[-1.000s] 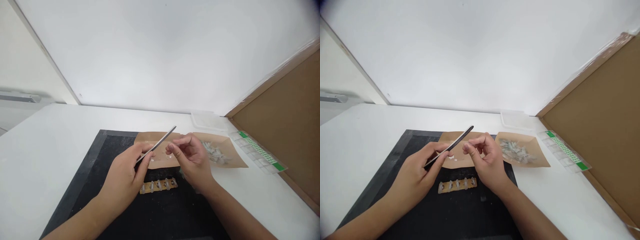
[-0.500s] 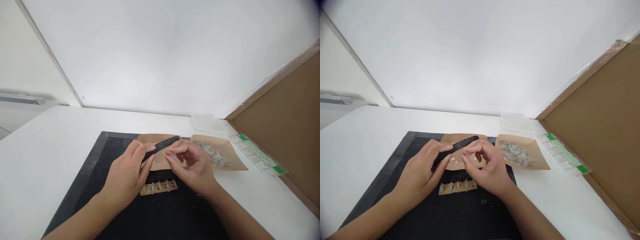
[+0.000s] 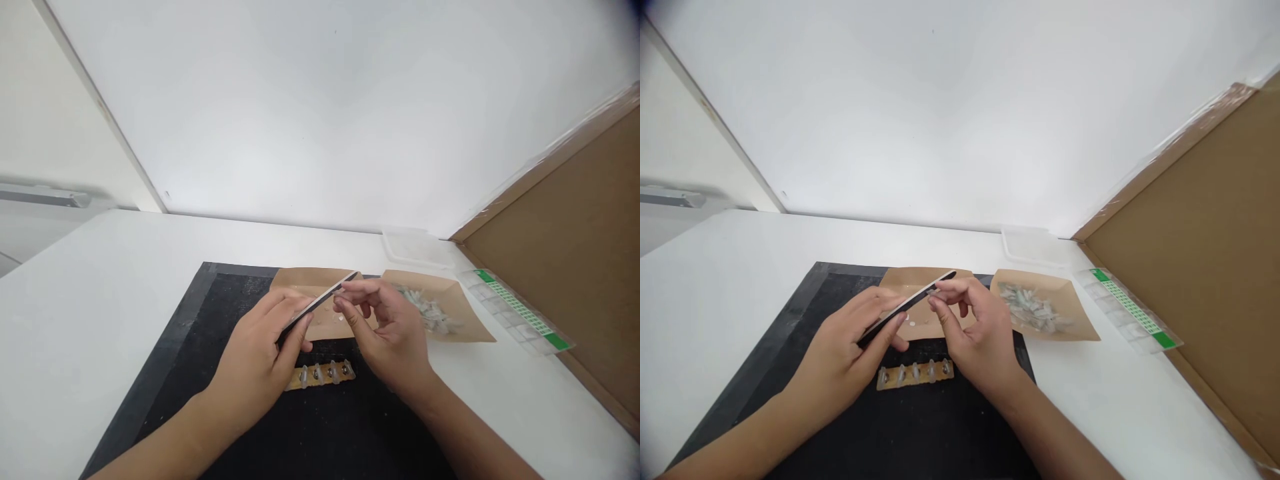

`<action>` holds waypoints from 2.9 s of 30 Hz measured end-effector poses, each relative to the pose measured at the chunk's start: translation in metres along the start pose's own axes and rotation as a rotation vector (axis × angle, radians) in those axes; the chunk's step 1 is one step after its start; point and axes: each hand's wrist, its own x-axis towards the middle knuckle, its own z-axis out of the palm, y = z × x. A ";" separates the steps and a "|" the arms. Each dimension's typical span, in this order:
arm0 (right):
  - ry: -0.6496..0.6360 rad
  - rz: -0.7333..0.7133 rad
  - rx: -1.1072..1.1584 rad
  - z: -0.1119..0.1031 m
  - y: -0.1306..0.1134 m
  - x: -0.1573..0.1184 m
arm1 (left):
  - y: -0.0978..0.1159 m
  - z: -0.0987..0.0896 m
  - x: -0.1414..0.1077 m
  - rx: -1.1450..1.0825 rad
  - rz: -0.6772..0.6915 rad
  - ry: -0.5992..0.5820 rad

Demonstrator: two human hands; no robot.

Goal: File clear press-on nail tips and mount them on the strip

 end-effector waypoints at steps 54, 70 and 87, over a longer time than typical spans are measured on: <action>0.021 -0.369 -0.290 0.016 -0.003 0.002 | 0.010 0.006 -0.005 -0.205 -0.219 0.083; -0.031 -0.314 -0.314 0.022 -0.003 0.003 | 0.009 0.006 -0.004 -0.137 -0.196 0.129; 0.019 -0.322 -0.354 0.022 -0.006 0.004 | 0.010 0.004 -0.002 -0.118 -0.169 0.147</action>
